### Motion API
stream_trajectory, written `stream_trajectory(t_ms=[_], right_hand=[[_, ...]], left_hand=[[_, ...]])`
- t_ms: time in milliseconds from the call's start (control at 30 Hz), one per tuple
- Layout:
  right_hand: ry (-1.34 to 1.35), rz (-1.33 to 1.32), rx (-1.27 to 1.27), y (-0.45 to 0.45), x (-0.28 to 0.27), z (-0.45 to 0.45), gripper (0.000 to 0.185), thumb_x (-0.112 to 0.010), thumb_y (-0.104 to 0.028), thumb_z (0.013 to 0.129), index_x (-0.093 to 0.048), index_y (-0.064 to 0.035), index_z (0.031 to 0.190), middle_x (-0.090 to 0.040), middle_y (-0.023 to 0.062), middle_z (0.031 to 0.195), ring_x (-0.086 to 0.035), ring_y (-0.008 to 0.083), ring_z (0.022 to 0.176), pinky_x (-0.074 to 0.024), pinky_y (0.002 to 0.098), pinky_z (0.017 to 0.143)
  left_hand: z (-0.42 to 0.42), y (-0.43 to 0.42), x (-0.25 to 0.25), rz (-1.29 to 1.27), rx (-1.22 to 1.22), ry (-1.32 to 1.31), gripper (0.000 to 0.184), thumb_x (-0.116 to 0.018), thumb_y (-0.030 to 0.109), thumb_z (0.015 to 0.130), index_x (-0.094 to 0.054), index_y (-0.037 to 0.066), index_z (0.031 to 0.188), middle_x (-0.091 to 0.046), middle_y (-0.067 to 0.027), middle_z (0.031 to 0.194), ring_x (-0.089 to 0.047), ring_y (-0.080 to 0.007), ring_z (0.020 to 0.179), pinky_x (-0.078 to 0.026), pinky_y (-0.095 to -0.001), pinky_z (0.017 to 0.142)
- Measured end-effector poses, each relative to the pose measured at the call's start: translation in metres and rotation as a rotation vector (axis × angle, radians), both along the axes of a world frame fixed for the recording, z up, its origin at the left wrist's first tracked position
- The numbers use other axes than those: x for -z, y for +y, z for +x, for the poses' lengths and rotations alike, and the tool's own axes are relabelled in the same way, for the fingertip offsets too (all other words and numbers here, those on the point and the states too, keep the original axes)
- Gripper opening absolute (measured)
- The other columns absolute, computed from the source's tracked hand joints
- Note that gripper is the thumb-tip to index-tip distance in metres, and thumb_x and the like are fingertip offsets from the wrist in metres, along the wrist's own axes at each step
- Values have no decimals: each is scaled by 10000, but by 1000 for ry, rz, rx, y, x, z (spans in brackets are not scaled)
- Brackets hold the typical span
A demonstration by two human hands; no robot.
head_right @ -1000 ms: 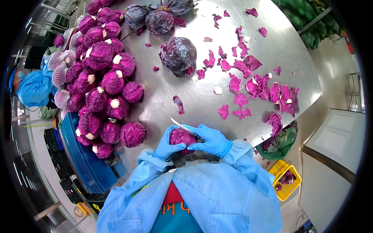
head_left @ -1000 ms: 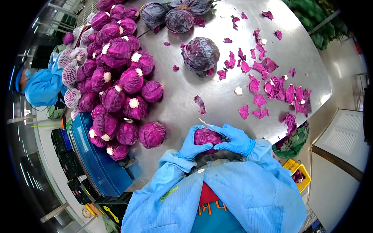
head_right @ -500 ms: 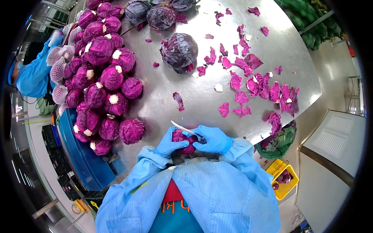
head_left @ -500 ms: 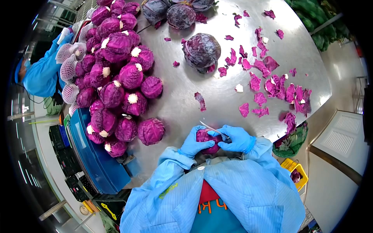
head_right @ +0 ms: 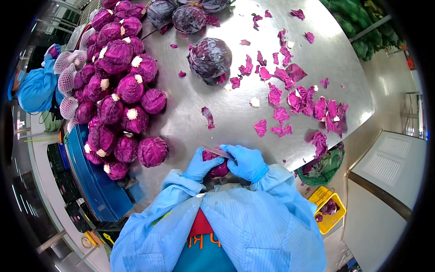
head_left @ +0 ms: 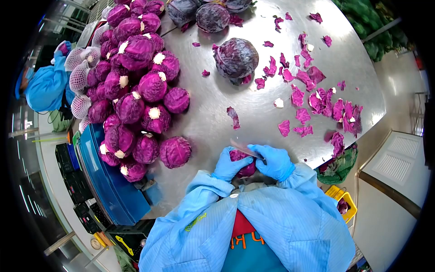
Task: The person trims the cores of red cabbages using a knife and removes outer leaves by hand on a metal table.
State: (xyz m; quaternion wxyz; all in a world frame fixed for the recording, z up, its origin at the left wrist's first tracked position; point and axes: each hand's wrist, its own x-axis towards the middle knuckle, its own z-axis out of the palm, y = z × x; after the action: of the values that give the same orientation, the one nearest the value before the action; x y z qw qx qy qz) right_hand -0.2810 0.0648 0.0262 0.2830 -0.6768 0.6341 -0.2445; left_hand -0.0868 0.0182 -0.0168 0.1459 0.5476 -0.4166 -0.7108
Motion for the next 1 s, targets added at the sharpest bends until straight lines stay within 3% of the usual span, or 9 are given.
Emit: stream_trajectory(t_ms=[133,233,333,433,533,633,700,833,1000], right_hand=[[-20,181,70,13,17,-15,471,-685,-222,792,-590,-197,1253,-652,71,918,-655,239,773,-539,363,666],[-347,295,88,2,-4,-15,514,-690,-267,829,-548,-189,1317,-640,88,929,-643,189,819,-533,336,703],[-486,200,4,-1,10,-8,521,-659,-296,872,-507,-217,1364,-631,108,938,-628,156,838,-524,318,702],[-366,337,-119,-7,5,-12,491,-630,-262,889,-505,-245,1363,-638,95,948,-635,166,808,-523,313,689],[-151,283,-103,-3,15,-12,463,-623,-263,888,-526,-253,1341,-646,88,938,-639,169,777,-522,314,679],[-112,140,33,5,35,-11,427,-629,-243,875,-566,-211,1296,-666,67,971,-653,164,773,-529,301,696],[-285,228,109,1,23,-10,407,-631,-229,868,-585,-175,1268,-678,66,997,-663,165,797,-533,294,717],[-475,289,167,-1,26,-12,362,-637,-184,855,-610,-99,1206,-684,91,1062,-666,159,801,-539,290,746],[-755,376,493,5,31,-28,280,-630,-102,860,-618,-43,1133,-676,91,1099,-647,151,855,-525,288,778]], left_hand=[[1,-6,-9,-46,88,-85,668,-861,271,702,-450,-13,1146,-569,-94,1031,-575,-151,938,-505,-312,845],[1,-6,-8,-57,99,-70,685,-862,297,699,-446,-15,1146,-559,-91,1023,-570,-145,921,-509,-303,828],[1,-9,-11,-32,107,-69,683,-855,307,709,-445,-17,1148,-562,-101,1038,-573,-149,936,-513,-303,824],[4,-1,2,-49,75,-93,689,-851,317,713,-443,-18,1154,-567,-110,1049,-576,-154,947,-516,-306,824],[1,-1,-3,-57,77,-96,703,-850,319,714,-436,-21,1169,-570,-116,1058,-579,-160,954,-517,-310,829],[1,-2,-3,-101,90,-101,714,-856,314,703,-439,-29,1172,-580,-121,1056,-591,-172,943,-521,-313,825],[4,1,3,-149,93,-115,725,-867,308,683,-451,-46,1159,-597,-136,1050,-614,-190,921,-532,-320,803],[7,3,-2,-43,-59,81,725,-874,242,671,-443,-10,1196,-577,-113,1087,-590,-177,972,-502,-326,874],[15,1,-7,15,-150,282,719,-846,208,692,-436,41,1259,-531,-84,1176,-528,-180,1095,-435,-345,982]])
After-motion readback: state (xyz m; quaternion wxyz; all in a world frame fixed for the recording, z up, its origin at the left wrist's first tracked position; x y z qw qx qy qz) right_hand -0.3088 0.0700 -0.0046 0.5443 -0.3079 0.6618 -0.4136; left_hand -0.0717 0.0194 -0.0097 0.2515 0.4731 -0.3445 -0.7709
